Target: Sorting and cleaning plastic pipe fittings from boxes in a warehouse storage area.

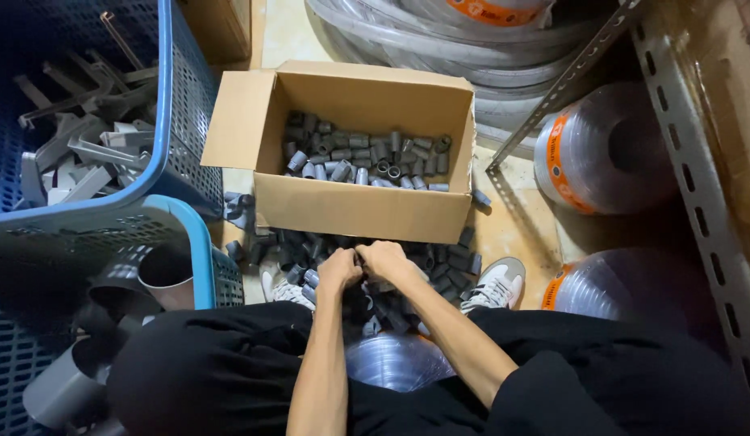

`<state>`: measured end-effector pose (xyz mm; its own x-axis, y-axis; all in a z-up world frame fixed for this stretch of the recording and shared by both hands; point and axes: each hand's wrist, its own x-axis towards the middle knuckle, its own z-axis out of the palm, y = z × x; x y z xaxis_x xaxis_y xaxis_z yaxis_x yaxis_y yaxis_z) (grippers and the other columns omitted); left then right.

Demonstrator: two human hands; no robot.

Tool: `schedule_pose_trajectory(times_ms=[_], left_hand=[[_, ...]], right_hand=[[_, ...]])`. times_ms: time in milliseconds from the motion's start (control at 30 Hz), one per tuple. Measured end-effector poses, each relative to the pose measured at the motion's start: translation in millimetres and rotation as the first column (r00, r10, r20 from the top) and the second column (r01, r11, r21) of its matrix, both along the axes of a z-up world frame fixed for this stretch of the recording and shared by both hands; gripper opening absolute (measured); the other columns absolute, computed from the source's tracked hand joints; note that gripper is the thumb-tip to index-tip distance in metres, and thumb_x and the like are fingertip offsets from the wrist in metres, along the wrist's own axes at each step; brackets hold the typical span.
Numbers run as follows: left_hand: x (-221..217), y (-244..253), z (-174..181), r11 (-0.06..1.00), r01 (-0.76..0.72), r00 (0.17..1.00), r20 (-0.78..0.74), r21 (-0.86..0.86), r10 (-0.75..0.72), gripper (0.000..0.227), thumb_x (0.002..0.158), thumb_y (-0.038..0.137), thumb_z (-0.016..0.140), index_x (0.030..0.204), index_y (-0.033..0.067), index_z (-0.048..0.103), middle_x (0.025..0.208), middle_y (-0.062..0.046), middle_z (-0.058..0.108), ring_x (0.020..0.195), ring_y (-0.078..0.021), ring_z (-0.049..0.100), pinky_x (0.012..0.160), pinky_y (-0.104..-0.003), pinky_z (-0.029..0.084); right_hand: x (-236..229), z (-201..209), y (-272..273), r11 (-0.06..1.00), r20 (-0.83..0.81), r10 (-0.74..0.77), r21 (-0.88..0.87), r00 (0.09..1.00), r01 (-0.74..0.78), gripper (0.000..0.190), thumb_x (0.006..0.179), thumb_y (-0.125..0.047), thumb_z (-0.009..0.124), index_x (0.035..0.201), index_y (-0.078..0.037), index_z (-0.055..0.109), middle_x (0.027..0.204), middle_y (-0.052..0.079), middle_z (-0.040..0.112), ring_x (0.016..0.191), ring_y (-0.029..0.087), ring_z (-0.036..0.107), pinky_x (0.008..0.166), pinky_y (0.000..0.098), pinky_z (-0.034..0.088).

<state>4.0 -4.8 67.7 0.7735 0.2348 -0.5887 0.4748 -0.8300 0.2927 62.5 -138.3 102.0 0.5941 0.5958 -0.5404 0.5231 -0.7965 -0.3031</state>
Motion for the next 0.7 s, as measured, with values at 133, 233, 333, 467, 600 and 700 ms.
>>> schedule_pose_trajectory(times_ms=[133, 233, 333, 467, 600, 700], left_hand=[[1, 6, 43, 0.996, -0.057, 0.998, -0.029, -0.067, 0.055, 0.028, 0.083, 0.030, 0.058, 0.097, 0.0159, 0.077, 0.104, -0.019, 0.075, 0.109, -0.0434, 0.070, 0.090, -0.055, 0.055], [14, 3, 114, 0.983, -0.092, 0.987, 0.114, -0.159, 0.110, 0.029, 0.086, 0.031, 0.056, 0.103, 0.0148, 0.073, 0.105, -0.023, 0.075, 0.111, -0.0445, 0.068, 0.093, -0.056, 0.053], [32, -3, 169, 0.958, -0.122, 0.924, 0.323, -0.259, 0.205, 0.035, 0.093, 0.034, 0.054, 0.114, 0.0096, 0.067, 0.114, -0.028, 0.072, 0.117, -0.0469, 0.064, 0.098, -0.057, 0.050], [63, -2, 172, 0.892, -0.150, 0.789, 0.493, -0.426, 0.367, 0.034, 0.092, 0.039, 0.062, 0.120, 0.0213, 0.067, 0.116, -0.013, 0.075, 0.112, -0.0383, 0.069, 0.094, -0.050, 0.055], [79, -12, 166, 0.821, -0.156, 0.707, 0.518, -0.549, 0.481, 0.037, 0.092, 0.031, 0.061, 0.126, 0.0172, 0.067, 0.119, -0.015, 0.074, 0.112, -0.0374, 0.070, 0.095, -0.048, 0.056], [77, -20, 190, 0.747, -0.210, 0.545, 0.559, -0.631, 0.625, 0.035, 0.092, 0.024, 0.063, 0.124, 0.0132, 0.070, 0.110, -0.020, 0.075, 0.100, -0.0386, 0.074, 0.087, -0.047, 0.060]], right_hand=[[3, 32, 7, 0.997, -0.099, 0.066, -0.035, 0.993, -0.070, 0.041, 0.088, -0.039, 0.064, 0.119, -0.013, 0.069, 0.109, 0.021, 0.074, 0.109, 0.040, 0.071, 0.091, 0.0525, 0.058], [28, 82, -3, 0.995, -0.174, 0.016, 0.103, 0.985, 0.002, 0.048, 0.088, -0.040, 0.062, 0.121, -0.006, 0.070, 0.116, 0.027, 0.072, 0.115, 0.045, 0.066, 0.098, 0.0557, 0.053], [47, 158, -20, 0.938, -0.138, -0.117, 0.309, 0.983, 0.155, 0.052, 0.089, -0.040, 0.063, 0.127, -0.005, 0.066, 0.120, 0.032, 0.069, 0.119, 0.050, 0.062, 0.102, 0.0594, 0.049], [79, 158, -37, 0.735, -0.037, -0.374, 0.598, 0.927, 0.320, 0.055, 0.088, -0.033, 0.067, 0.138, -0.013, 0.057, 0.127, 0.031, 0.066, 0.116, 0.053, 0.061, 0.101, 0.0618, 0.047], [95, 141, -40, 0.577, -0.093, -0.484, 0.713, 0.870, 0.398, 0.050, 0.085, -0.032, 0.071, 0.134, -0.026, 0.063, 0.122, 0.014, 0.072, 0.116, 0.042, 0.065, 0.099, 0.0546, 0.051], [91, 166, -36, 0.422, -0.187, -0.615, 0.743, 0.766, 0.520, 0.020, 0.090, -0.044, 0.068, 0.093, -0.026, 0.076, 0.079, 0.005, 0.076, 0.086, 0.032, 0.073, 0.079, 0.0438, 0.055]])
